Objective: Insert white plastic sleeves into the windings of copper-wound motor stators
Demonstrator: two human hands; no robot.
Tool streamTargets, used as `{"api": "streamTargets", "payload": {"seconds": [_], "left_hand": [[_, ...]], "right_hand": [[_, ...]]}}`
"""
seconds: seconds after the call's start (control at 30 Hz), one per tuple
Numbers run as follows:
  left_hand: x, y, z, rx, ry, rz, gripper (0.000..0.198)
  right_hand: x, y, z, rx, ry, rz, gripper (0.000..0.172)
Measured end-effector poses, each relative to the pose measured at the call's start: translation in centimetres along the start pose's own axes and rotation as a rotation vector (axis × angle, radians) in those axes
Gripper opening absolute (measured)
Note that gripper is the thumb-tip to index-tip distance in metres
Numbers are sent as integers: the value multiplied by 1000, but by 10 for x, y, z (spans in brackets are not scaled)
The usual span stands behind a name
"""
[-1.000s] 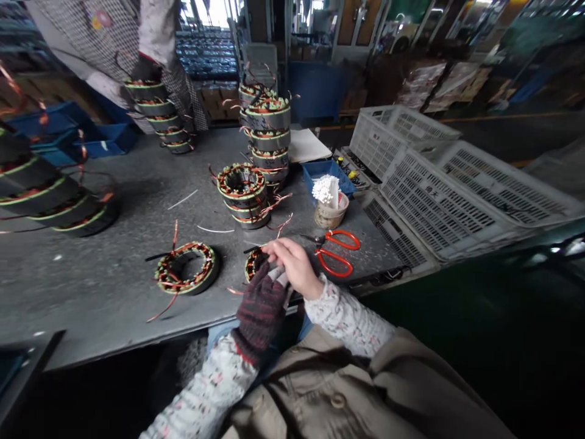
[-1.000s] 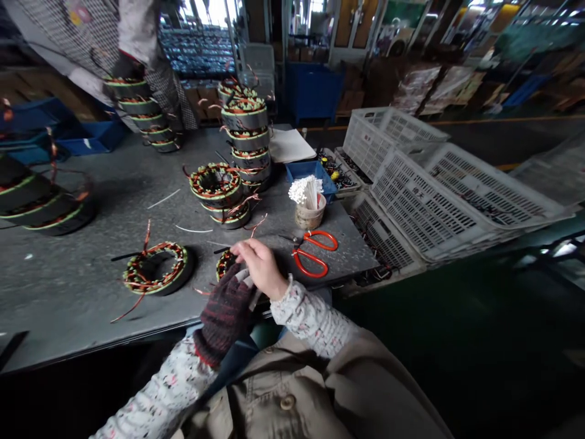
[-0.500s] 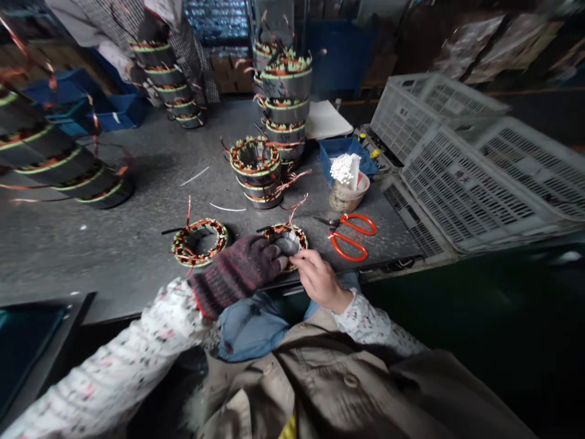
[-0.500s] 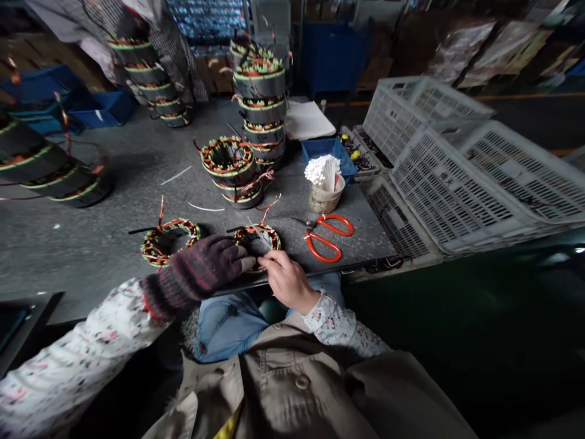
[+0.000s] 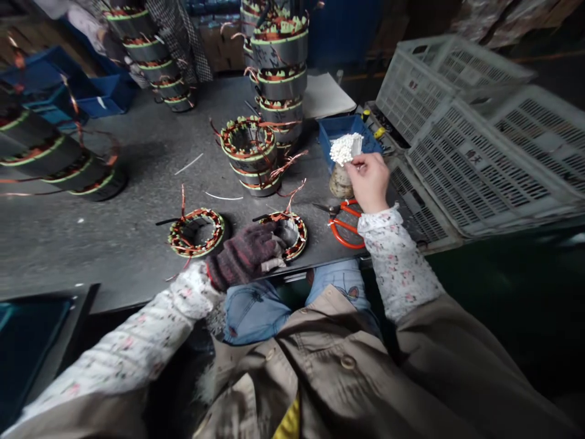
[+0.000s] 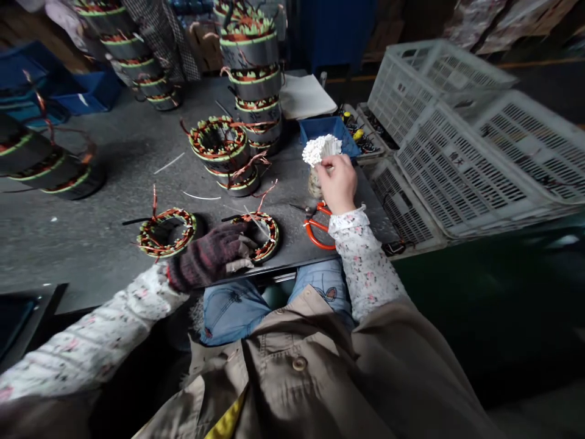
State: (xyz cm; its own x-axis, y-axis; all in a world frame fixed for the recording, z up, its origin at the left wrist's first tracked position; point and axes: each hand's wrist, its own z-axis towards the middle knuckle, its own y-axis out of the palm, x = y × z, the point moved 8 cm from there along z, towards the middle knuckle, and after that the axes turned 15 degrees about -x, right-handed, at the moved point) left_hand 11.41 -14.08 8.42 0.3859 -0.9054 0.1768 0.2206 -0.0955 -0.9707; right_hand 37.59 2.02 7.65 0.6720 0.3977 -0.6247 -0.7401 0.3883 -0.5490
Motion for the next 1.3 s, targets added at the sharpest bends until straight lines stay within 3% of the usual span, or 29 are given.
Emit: {"api": "streamTargets", "payload": {"seconds": [0.1,0.2,0.3,0.47,0.53,0.57,0.63,0.7,0.77,0.93,1.1,1.3], "left_hand": [[5,13,-7,145,-117,46,14],[15,17,-13,314,-267,102,11],[21,17,-11,375,-344,125,13],[21,17,-8,370,-411,94,14],[22,18,-10,372,-429,102,17],[23,18,-11,379,-430,99,18],[22,20,-13,386,-434,75,20],[21,23,-14,391,-432,42,20],[21,24,-16,390,-428,43,20],[24,24,-16,361,-414,118,48],[25,22,-15,353,-431,178,54],[23,26,-14,337,-460,237,54]], "right_hand": [[6,6,4,-62,-54,30,4],[10,-4,-4,4,-122,100,9],[7,-18,-7,68,-140,183,17],[-54,-42,-34,97,-191,463,15],[-87,-44,-62,32,-260,500,7],[-103,-40,-78,-54,-312,460,1],[-127,-22,-115,-319,-422,402,9],[-139,-9,-151,-466,-528,403,9],[-141,-5,-176,-492,-572,427,9],[-138,-1,-190,-569,-475,460,13],[-133,10,-183,-672,-331,457,20],[-134,18,-173,-579,-251,595,28]]}}
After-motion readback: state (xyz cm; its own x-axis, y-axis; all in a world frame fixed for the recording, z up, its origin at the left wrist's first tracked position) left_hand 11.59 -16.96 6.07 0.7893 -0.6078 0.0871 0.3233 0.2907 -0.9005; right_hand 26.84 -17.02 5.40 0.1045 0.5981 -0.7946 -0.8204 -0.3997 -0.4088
